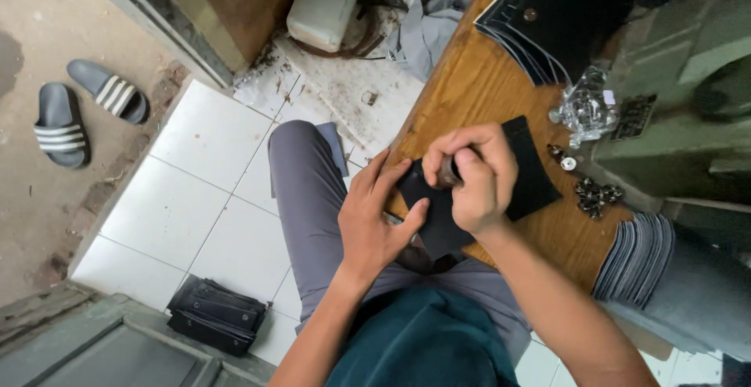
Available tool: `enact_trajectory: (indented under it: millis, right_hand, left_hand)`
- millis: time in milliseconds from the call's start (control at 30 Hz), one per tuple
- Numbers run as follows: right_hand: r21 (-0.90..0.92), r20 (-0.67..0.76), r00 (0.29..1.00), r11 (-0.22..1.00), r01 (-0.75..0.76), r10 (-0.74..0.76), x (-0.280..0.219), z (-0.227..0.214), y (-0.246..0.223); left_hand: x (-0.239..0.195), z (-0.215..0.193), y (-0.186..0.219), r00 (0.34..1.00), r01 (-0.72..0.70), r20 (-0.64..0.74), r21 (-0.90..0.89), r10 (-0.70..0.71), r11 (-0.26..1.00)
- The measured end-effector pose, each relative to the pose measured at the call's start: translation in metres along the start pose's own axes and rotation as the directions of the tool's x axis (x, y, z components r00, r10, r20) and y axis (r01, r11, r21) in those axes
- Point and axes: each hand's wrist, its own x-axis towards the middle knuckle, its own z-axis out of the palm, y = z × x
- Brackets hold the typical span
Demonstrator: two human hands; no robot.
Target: The person sits at a low table and attaches metal snap fasteners to black and blue leather pieces. They position a snap component on the leather, then strike it with a wooden hand mallet to set it, working on one leather piece at a time and stacking finished pieces with others on the table.
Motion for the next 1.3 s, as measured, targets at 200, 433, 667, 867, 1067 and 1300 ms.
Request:
enact_trajectory:
  millis: [200, 433, 667, 867, 1067, 1300]
  right_hand:
    - [-0.132, 0.282, 0.958, 0.986, 0.100, -0.059, 0.011, 0.008, -0.002]
    - [-0.323, 0.554, 0.832, 0.916, 0.239, -0.022, 0.014, 0.007, 0.001]
    - [-0.025, 0.293, 0.956, 0.999, 0.031, -0.022, 0.007, -0.008, 0.014]
    - [0.227, 0.046, 0.998, 0.973, -0.051, 0.042, -0.005, -0.015, 0.028]
    - [0.503, -0.209, 0.927, 0.847, -0.172, 0.313, 0.004, -0.017, 0.031]
    - [0.509, -0.271, 0.890, 0.840, -0.190, 0.366, -0.005, 0.003, 0.029]
  left_hand:
    - [-0.001, 0.002, -0.009, 0.999, -0.041, -0.028, 0.026, 0.042, 0.999]
    - [0.000, 0.003, -0.010, 0.998, -0.059, -0.035, 0.065, 0.061, 0.996]
    - [-0.001, 0.000, -0.008, 0.999, -0.033, 0.002, 0.111, 0.033, 0.993]
    - [0.000, -0.010, 0.000, 0.996, 0.025, 0.085, 0.034, -0.027, 0.999]
    - [-0.011, -0.001, -0.006, 0.968, 0.249, 0.097, -0.219, -0.233, 0.943]
    - [-0.008, -0.007, -0.002, 0.905, 0.418, 0.194, -0.238, -0.379, 0.877]
